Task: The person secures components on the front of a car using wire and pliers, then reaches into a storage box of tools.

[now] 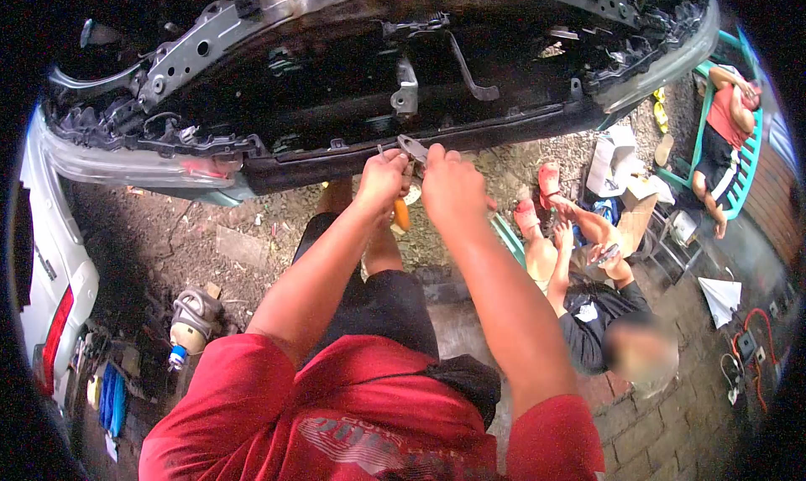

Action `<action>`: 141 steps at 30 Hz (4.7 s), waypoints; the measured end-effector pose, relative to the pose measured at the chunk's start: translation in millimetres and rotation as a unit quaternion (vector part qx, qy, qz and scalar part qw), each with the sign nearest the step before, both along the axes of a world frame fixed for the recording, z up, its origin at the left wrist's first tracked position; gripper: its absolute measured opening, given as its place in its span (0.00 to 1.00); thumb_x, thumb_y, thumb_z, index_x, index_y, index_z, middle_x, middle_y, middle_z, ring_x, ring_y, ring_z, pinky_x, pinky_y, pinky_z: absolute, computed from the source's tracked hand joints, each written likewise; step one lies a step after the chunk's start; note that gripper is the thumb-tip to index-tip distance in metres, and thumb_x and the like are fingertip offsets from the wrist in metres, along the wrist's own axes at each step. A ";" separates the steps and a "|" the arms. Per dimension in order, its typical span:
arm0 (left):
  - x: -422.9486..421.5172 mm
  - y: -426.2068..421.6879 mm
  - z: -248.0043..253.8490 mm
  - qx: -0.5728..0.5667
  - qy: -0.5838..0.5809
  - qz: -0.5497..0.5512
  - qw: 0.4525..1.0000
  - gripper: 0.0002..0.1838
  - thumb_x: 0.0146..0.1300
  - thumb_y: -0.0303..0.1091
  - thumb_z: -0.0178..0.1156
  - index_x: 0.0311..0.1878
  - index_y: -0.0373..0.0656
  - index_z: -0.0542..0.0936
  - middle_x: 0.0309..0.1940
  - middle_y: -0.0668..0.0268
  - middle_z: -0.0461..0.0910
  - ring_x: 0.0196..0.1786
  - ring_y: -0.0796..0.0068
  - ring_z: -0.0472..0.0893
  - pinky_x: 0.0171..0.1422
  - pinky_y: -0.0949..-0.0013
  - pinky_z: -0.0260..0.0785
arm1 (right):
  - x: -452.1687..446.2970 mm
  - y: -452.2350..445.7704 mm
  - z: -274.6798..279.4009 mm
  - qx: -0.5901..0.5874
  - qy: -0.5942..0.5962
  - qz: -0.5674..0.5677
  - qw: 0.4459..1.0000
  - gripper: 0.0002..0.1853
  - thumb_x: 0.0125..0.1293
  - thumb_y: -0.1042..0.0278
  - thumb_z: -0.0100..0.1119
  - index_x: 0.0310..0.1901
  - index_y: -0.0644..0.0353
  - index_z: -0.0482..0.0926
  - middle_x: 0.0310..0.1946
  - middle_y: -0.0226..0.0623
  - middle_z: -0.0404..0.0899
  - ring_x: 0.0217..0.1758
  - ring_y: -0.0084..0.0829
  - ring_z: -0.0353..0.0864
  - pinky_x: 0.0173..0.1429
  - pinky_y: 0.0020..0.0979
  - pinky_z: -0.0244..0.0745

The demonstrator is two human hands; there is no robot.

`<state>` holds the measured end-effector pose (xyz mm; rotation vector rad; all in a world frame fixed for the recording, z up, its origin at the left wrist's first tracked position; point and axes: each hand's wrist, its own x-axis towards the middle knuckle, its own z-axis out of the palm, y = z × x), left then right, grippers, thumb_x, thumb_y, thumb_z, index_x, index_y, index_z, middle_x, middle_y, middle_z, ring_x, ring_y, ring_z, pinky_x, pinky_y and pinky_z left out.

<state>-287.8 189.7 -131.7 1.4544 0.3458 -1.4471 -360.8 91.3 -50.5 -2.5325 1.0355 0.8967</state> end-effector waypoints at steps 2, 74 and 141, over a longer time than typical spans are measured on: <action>-5.4 -0.9 2.8 -0.022 0.051 0.050 0.997 0.11 0.80 0.34 0.53 0.40 0.43 0.79 0.25 0.75 0.72 0.20 0.84 0.67 0.22 0.75 0.58 | -4.7 1.0 2.5 -0.012 -0.017 0.011 1.000 0.12 0.65 0.70 0.62 0.49 0.59 0.73 0.41 0.49 0.84 0.45 0.53 0.88 0.46 0.51 0.84; 4.7 -7.1 0.1 0.008 0.166 0.047 0.985 0.07 0.76 0.33 0.61 0.41 0.42 0.81 0.26 0.69 0.77 0.19 0.82 0.65 0.22 0.72 0.57 | -34.9 -7.6 1.6 -0.049 -0.002 0.027 0.998 0.10 0.69 0.66 0.58 0.49 0.56 0.73 0.45 0.46 0.84 0.48 0.49 0.87 0.48 0.47 0.84; 30.7 -4.0 6.2 0.001 0.275 -0.007 0.962 0.03 0.76 0.30 0.62 0.43 0.43 0.80 0.30 0.73 0.79 0.22 0.88 0.66 0.23 0.79 0.58 | 16.9 -152.5 -7.3 0.386 0.213 0.016 0.898 0.19 0.57 0.71 0.57 0.49 0.66 0.86 0.46 0.54 0.88 0.54 0.53 0.87 0.59 0.44 0.80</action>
